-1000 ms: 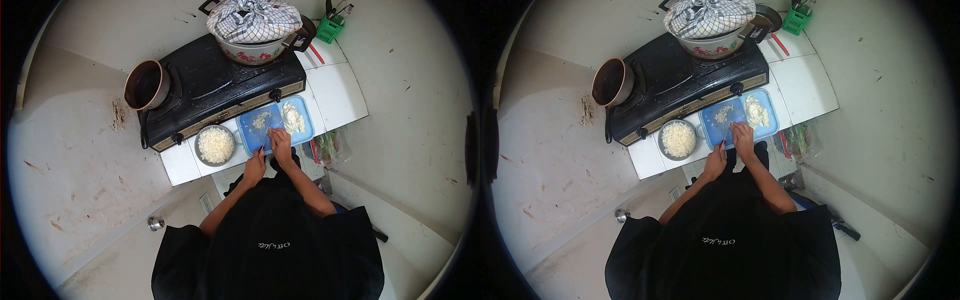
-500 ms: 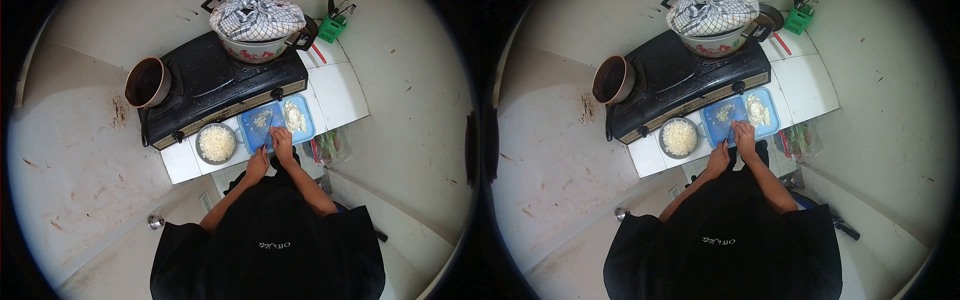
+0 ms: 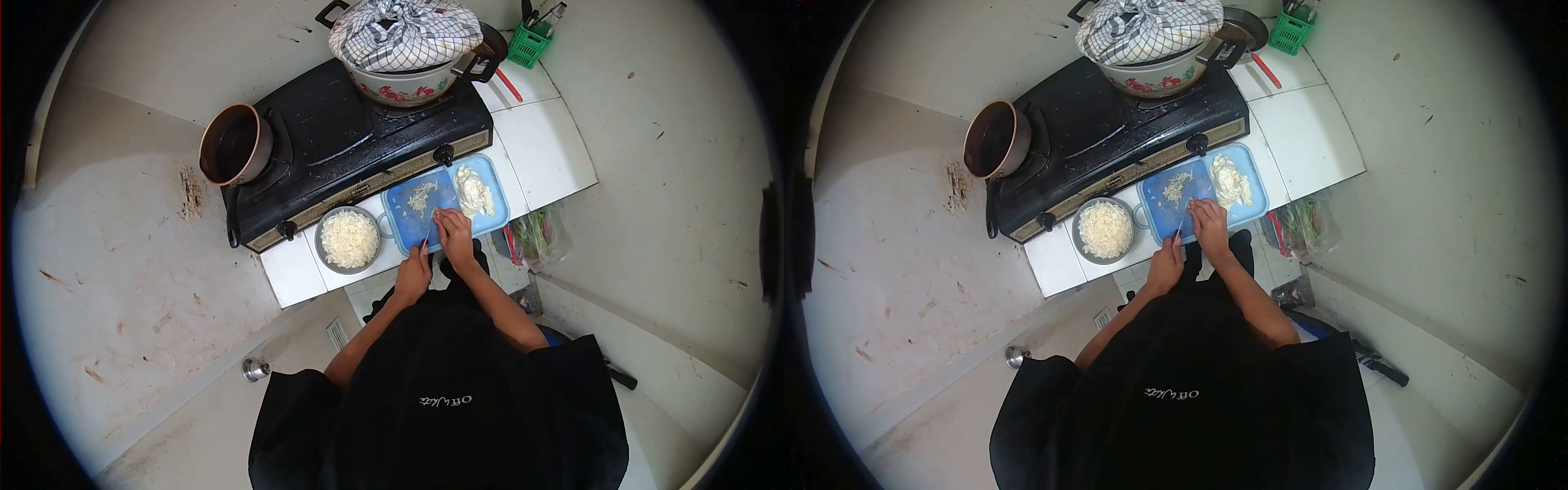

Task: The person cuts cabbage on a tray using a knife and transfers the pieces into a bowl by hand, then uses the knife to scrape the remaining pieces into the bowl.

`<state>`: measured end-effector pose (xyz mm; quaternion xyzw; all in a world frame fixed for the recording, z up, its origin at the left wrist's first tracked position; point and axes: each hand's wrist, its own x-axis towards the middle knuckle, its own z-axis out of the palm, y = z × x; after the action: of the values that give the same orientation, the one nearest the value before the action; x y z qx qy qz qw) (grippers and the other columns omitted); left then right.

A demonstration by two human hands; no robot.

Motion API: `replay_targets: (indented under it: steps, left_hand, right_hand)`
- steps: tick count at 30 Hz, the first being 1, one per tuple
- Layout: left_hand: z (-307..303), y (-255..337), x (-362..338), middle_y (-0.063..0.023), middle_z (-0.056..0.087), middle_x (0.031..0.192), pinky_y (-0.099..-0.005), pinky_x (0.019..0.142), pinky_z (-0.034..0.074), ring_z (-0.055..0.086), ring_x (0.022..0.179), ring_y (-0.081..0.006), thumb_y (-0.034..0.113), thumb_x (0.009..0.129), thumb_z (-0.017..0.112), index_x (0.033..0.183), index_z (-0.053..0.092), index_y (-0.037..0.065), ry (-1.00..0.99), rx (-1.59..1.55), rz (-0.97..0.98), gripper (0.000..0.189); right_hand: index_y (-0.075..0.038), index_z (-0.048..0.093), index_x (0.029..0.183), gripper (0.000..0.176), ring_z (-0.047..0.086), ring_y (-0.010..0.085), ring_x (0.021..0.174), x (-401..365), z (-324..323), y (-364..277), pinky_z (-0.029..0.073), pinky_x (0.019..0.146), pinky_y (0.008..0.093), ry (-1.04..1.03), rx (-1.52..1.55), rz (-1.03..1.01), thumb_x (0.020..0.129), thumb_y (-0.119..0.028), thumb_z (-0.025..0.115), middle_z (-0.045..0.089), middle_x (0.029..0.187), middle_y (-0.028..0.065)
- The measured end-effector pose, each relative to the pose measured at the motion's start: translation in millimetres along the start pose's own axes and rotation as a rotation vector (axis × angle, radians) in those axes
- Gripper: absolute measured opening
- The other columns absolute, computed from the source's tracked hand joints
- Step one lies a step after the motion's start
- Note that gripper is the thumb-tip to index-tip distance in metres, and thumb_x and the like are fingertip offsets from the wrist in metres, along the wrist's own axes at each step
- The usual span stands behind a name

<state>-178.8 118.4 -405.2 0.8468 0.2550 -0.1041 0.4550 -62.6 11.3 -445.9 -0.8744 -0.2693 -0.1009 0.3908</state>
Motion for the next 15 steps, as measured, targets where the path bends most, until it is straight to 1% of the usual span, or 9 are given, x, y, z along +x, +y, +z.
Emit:
replay_targets:
  steps: [3,8,14,15]
  left_hand:
    - [2.5,0.9,-0.8,-0.0365,0.065,0.079,-0.0654,0.068,0.047,0.063,0.078,-0.0575,0.030,0.110,0.039,0.115,0.047,-0.002,-0.007,-0.005,0.005,0.034]
    - [4.9,1.6,-0.5,-0.0373,0.064,0.079,-0.0662,0.069,0.047,0.063,0.077,-0.0581,0.032,0.110,0.041,0.113,0.047,-0.002,0.017,-0.029,0.023,0.035]
    - [9.5,1.0,3.5,-0.0367,0.065,0.082,-0.0654,0.070,0.049,0.063,0.079,-0.0575,0.032,0.109,0.041,0.113,0.046,-0.002,0.005,0.019,0.007,0.035]
    - [11.4,1.2,7.1,-0.0363,0.066,0.082,-0.0650,0.070,0.050,0.064,0.079,-0.0572,0.032,0.109,0.041,0.113,0.047,-0.002,0.026,0.053,0.018,0.034]
  right_hand:
    - [-0.002,0.074,0.104,0.020,0.066,0.0279,0.108,0.3,0.2,-2.0,0.047,0.092,0.0387,0.000,0.010,0.023,0.084,-0.002,0.076,0.073,0.109,0.0090]
    - [-0.001,0.073,0.104,0.021,0.066,0.0282,0.108,-0.7,-0.7,0.2,0.047,0.093,0.0392,0.003,0.025,0.003,0.084,-0.002,0.076,0.073,0.109,0.0093]
    - [-0.001,0.073,0.105,0.021,0.066,0.0285,0.110,0.8,-4.3,-2.3,0.047,0.094,0.0397,-0.012,0.029,0.008,0.084,-0.002,0.075,0.072,0.111,0.0101]
    - [-0.001,0.073,0.106,0.021,0.066,0.0286,0.110,-1.1,-4.2,-1.6,0.047,0.094,0.0399,-0.022,0.026,0.006,0.084,-0.002,0.075,0.072,0.111,0.0103]
